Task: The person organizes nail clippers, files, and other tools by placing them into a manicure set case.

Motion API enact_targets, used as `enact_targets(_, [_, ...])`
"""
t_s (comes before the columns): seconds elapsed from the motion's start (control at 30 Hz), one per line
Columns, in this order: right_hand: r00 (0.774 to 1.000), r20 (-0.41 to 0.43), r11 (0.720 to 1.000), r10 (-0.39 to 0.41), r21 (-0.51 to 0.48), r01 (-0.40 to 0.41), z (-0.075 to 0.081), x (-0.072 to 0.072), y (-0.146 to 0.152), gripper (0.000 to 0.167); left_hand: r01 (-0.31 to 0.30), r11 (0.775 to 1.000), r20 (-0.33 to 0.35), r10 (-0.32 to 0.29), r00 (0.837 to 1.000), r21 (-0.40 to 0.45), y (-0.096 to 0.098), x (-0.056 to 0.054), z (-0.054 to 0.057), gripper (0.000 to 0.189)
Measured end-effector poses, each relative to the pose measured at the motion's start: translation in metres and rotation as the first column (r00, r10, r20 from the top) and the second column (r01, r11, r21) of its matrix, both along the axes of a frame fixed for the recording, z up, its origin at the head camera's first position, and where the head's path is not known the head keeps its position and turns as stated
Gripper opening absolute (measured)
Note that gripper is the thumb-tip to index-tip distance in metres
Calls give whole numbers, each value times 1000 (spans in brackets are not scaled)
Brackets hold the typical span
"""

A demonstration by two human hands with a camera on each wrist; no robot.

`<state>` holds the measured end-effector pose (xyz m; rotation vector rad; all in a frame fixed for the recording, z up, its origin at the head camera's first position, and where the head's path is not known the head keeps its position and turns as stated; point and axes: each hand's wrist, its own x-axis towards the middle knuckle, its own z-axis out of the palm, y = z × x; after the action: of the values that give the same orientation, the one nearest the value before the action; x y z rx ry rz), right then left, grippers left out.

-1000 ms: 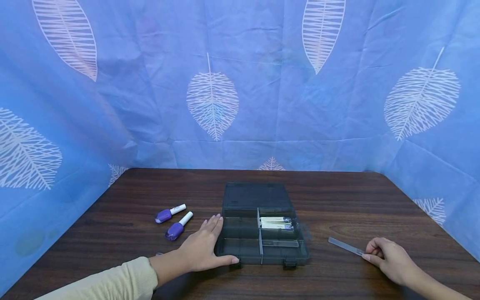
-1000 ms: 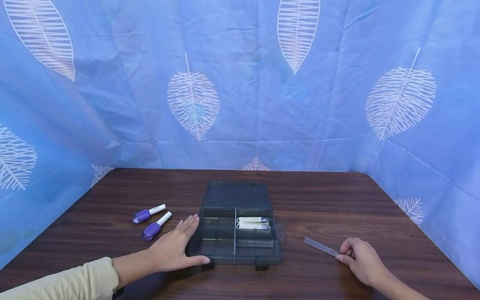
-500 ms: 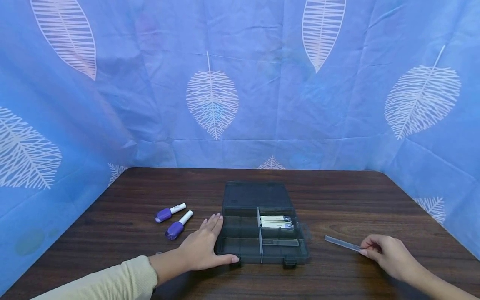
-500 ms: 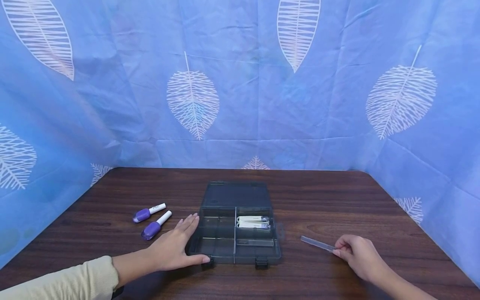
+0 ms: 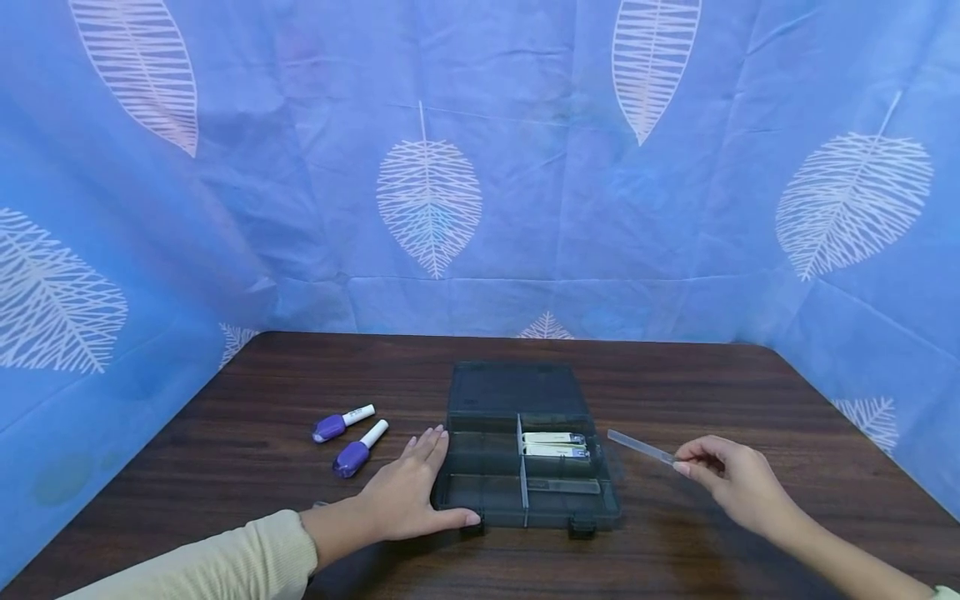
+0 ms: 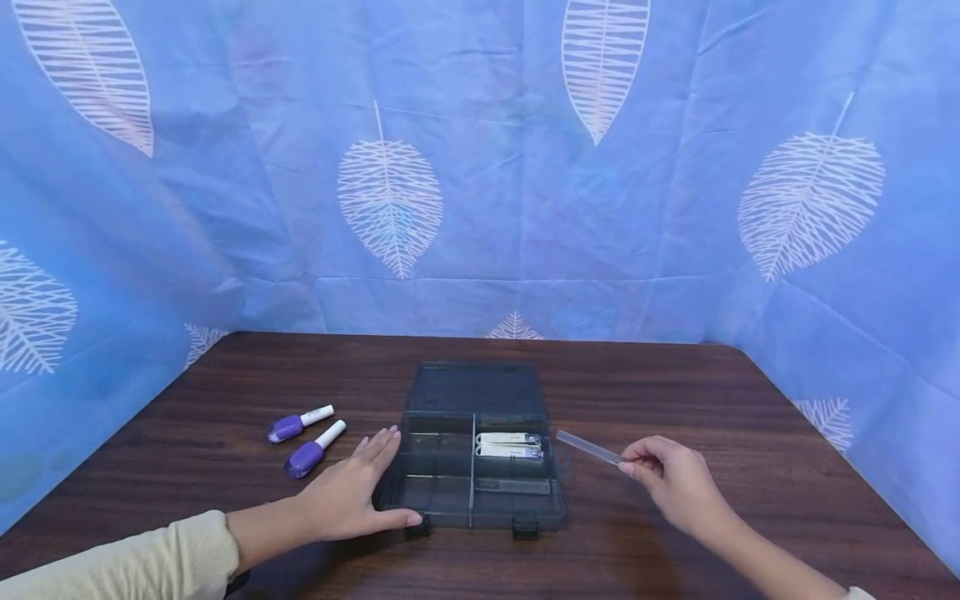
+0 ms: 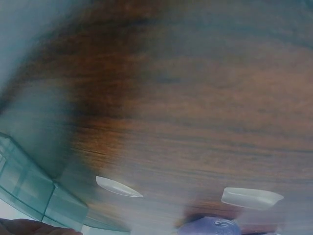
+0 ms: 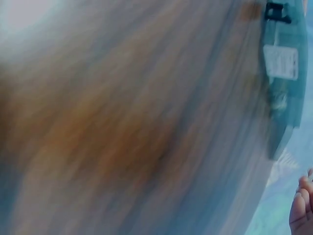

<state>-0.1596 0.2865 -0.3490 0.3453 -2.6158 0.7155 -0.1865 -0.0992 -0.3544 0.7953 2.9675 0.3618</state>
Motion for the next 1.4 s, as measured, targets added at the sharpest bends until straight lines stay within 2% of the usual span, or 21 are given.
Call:
enact_targets(0.13, [996,-24,996,88,-19,-89,5,-3,-16,11,2,1000,-4,-2,1000,-4,1,1,0,105])
enact_targets(0.37, [969,-39,969,245,-24,-246,6,-6,-36,12,3,1000,3,-3,1000,-3,1,1,-2,104])
enact_targets(0.63, [924,-10,924,382,2,-382,7,-10,-48,11,-2,1000,-5,2,1000,-9,1,0,-2,105])
enact_targets(0.8, [888,0,887,460,45,-459,7,-12,-54,8,0,1000,2,0,1000,1,1,1,-1,105])
enact_targets(1.0, [852,-46,850,521,114,-514,9,-15,-62,12,-3,1000,-6,3,1000,-5,1,0,-2,105])
enact_targets(1.07, [839,-36,834,543,138,-534,9,-17,-64,10,-3,1000,-8,3,1000,-4,0,0,-2,105])
enact_targets(1.17, [839,28,826,544,160,-541,9,-18,-67,7,-2,1000,-7,2,1000,0,0,0,-1,105])
enact_targets(1.3, [848,142,830,510,178,-529,11,-19,-71,5,4,1000,-8,-4,1000,-2,0,1,0,105])
enact_targets(1.4, [848,185,826,497,200,-528,14,-21,-73,5,4,1000,-9,-4,1000,-4,-1,1,1,105])
